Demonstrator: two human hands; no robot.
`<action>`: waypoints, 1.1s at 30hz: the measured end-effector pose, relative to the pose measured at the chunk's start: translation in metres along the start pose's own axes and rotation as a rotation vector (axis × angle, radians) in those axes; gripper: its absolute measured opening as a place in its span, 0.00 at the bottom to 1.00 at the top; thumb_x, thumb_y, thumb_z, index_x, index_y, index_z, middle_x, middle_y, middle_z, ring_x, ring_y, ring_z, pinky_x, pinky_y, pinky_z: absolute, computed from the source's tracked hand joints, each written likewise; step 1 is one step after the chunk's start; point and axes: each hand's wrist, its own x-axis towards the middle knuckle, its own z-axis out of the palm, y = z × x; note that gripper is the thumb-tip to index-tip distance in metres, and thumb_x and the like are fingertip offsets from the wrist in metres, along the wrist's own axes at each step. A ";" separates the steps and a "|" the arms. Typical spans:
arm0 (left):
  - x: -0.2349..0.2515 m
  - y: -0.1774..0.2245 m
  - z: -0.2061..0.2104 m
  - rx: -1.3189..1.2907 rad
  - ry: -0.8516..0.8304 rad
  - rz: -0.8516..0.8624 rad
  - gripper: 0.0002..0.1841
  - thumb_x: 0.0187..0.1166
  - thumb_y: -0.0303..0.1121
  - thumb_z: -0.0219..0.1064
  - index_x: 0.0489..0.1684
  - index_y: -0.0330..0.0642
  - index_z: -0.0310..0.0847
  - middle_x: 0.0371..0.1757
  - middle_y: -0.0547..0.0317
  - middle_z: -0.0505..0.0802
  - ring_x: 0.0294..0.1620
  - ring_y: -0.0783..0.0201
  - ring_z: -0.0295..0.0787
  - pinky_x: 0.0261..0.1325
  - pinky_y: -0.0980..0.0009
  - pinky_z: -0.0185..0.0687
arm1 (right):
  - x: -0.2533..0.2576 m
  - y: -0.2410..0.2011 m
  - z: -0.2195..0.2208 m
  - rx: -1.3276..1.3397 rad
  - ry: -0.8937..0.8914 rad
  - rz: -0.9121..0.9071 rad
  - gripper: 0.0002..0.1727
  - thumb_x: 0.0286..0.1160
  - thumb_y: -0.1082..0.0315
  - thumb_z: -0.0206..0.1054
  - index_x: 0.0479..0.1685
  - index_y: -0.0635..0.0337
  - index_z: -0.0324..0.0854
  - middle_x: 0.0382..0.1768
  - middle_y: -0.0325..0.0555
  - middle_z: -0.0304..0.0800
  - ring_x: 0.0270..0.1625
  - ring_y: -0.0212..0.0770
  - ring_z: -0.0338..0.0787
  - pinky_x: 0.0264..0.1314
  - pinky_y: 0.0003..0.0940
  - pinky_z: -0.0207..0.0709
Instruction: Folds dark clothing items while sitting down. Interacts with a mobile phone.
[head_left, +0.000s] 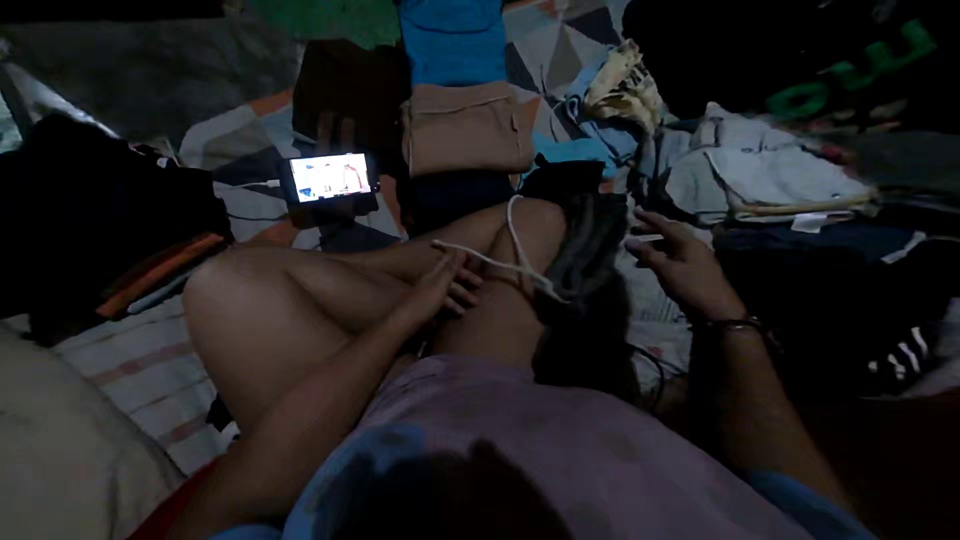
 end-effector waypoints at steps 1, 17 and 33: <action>-0.001 0.003 0.003 0.025 0.086 0.009 0.24 0.94 0.51 0.47 0.76 0.44 0.67 0.47 0.56 0.89 0.37 0.67 0.89 0.40 0.71 0.87 | -0.009 -0.009 0.008 0.030 -0.017 -0.015 0.32 0.86 0.58 0.63 0.89 0.52 0.63 0.72 0.61 0.79 0.52 0.49 0.90 0.53 0.47 0.86; -0.007 0.043 0.058 0.836 -0.101 0.725 0.19 0.84 0.43 0.66 0.65 0.40 0.83 0.85 0.46 0.72 0.92 0.46 0.55 0.89 0.41 0.50 | -0.047 -0.083 0.014 0.890 -0.148 -0.160 0.26 0.83 0.69 0.50 0.78 0.44 0.78 0.71 0.29 0.84 0.57 0.25 0.88 0.52 0.25 0.86; -0.071 0.061 0.013 0.832 0.035 0.783 0.09 0.83 0.36 0.66 0.48 0.42 0.88 0.43 0.60 0.88 0.44 0.71 0.85 0.50 0.73 0.85 | -0.047 -0.082 0.013 -0.142 0.270 -0.398 0.29 0.75 0.70 0.68 0.80 0.57 0.76 0.72 0.73 0.66 0.57 0.63 0.82 0.49 0.57 0.83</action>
